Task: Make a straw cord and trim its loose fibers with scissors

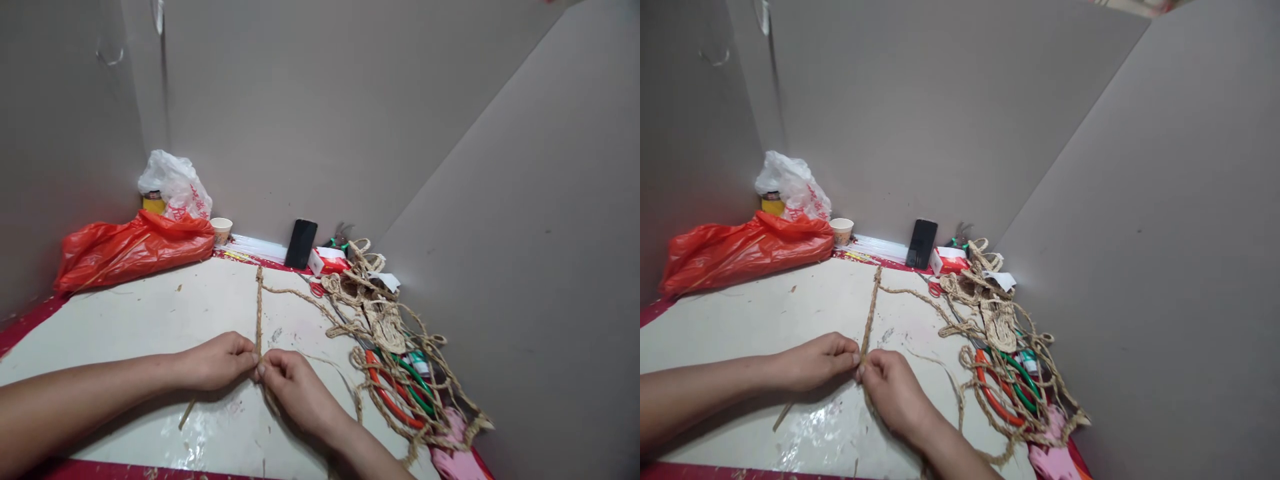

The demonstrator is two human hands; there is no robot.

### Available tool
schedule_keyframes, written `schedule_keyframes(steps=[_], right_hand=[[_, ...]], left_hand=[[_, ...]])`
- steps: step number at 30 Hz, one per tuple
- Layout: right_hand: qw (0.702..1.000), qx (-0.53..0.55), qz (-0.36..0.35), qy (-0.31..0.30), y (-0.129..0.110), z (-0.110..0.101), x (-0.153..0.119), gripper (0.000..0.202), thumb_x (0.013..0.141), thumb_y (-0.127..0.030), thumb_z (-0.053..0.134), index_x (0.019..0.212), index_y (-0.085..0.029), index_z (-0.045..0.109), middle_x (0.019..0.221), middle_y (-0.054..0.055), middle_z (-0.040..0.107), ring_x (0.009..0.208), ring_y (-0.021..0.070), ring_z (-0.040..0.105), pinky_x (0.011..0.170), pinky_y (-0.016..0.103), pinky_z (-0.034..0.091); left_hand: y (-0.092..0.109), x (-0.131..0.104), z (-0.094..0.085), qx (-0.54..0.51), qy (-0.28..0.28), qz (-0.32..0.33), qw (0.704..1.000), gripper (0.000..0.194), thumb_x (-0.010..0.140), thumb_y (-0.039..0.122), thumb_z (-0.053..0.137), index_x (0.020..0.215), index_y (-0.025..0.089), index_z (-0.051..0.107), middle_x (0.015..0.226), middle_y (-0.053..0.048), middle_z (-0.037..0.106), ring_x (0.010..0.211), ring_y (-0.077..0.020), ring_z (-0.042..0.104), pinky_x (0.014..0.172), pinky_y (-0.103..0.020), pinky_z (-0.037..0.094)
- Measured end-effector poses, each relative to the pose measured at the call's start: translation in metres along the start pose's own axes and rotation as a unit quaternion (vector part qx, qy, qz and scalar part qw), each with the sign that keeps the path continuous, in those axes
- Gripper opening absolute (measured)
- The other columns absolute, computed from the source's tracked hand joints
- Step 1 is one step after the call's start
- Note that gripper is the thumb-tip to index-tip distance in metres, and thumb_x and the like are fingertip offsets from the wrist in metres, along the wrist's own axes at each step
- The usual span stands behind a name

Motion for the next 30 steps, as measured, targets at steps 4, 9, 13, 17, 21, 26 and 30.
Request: schedule_keyframes(steps=[4,9,13,17,21,26,30], right_hand=[[0.979,-0.195,-0.047,0.032,-0.011,-0.004,-0.007,0.026,0.088,-0.025,0.044,0.070,-0.017,0.061,0.065,0.001,0.060,0.061,0.0114,0.048,0.057,0.022,0.032],[0.946,-0.320,-0.039,0.030,-0.022,-0.011,-0.016,0.029,0.089,-0.025,0.042,0.068,-0.018,0.060,0.065,0.003,0.064,0.058,0.0117,0.050,0.056,0.022,0.030],[0.952,-0.303,-0.042,0.008,-0.026,-0.004,-0.023,0.032,0.091,-0.026,0.040,0.066,-0.019,0.059,0.065,0.002,0.065,0.058,0.0111,0.052,0.054,0.021,0.031],[0.938,-0.343,-0.039,-0.011,-0.021,0.021,-0.026,0.027,0.089,-0.023,0.040,0.076,-0.018,0.063,0.074,0.008,0.070,0.063,0.0155,0.059,0.057,0.024,0.033],[0.937,-0.347,-0.034,-0.040,-0.025,0.032,-0.034,0.023,0.086,-0.021,0.045,0.074,-0.018,0.064,0.067,0.008,0.067,0.055,0.0156,0.056,0.053,0.026,0.030],[0.966,-0.222,-0.053,-0.117,-0.045,0.009,-0.047,0.022,0.083,-0.032,0.056,0.064,-0.021,0.062,0.057,0.000,0.059,0.051,0.0117,0.049,0.048,0.023,0.029],[0.994,-0.096,-0.006,0.042,-0.036,-0.037,-0.029,0.027,0.089,-0.043,0.047,0.088,-0.020,0.062,0.067,0.000,0.060,0.043,0.0095,0.049,0.045,0.022,0.032]], left_hand=[[-0.006,0.003,0.001,0.039,-0.011,-0.004,0.999,0.027,0.079,0.034,0.043,0.060,0.017,0.049,0.057,0.004,0.044,0.057,-0.0110,0.038,0.061,-0.025,0.033],[-0.022,0.008,-0.001,0.022,0.016,-0.015,1.000,0.022,0.076,0.029,0.044,0.059,0.017,0.050,0.055,0.004,0.044,0.054,-0.0100,0.035,0.059,-0.024,0.032],[-0.021,0.006,0.000,-0.005,0.035,-0.014,0.999,0.020,0.072,0.027,0.046,0.056,0.016,0.052,0.052,0.004,0.044,0.054,-0.0096,0.034,0.056,-0.024,0.029],[-0.020,0.003,0.006,-0.113,0.050,-0.030,0.992,0.026,0.073,0.033,0.048,0.053,0.016,0.049,0.046,0.006,0.036,0.048,-0.0079,0.026,0.049,-0.024,0.022],[-0.022,-0.001,0.011,-0.172,0.063,-0.052,0.982,0.020,0.070,0.031,0.055,0.059,0.014,0.054,0.047,0.006,0.040,0.047,-0.0069,0.028,0.048,-0.024,0.018],[-0.018,-0.002,0.014,-0.226,0.036,-0.051,0.972,0.016,0.071,0.029,0.059,0.065,0.015,0.055,0.042,0.008,0.036,0.039,-0.0055,0.022,0.042,-0.025,0.012],[-0.011,-0.003,0.017,-0.257,0.008,-0.042,0.965,0.020,0.075,0.035,0.059,0.070,0.017,0.052,0.039,0.010,0.034,0.032,-0.0054,0.020,0.038,-0.025,0.011]])
Point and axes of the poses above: each hand's wrist, its own x-axis towards the middle knuckle, its own z-axis out of the palm, y = z × x, the point moved 9 cm from there along x, towards the middle knuckle
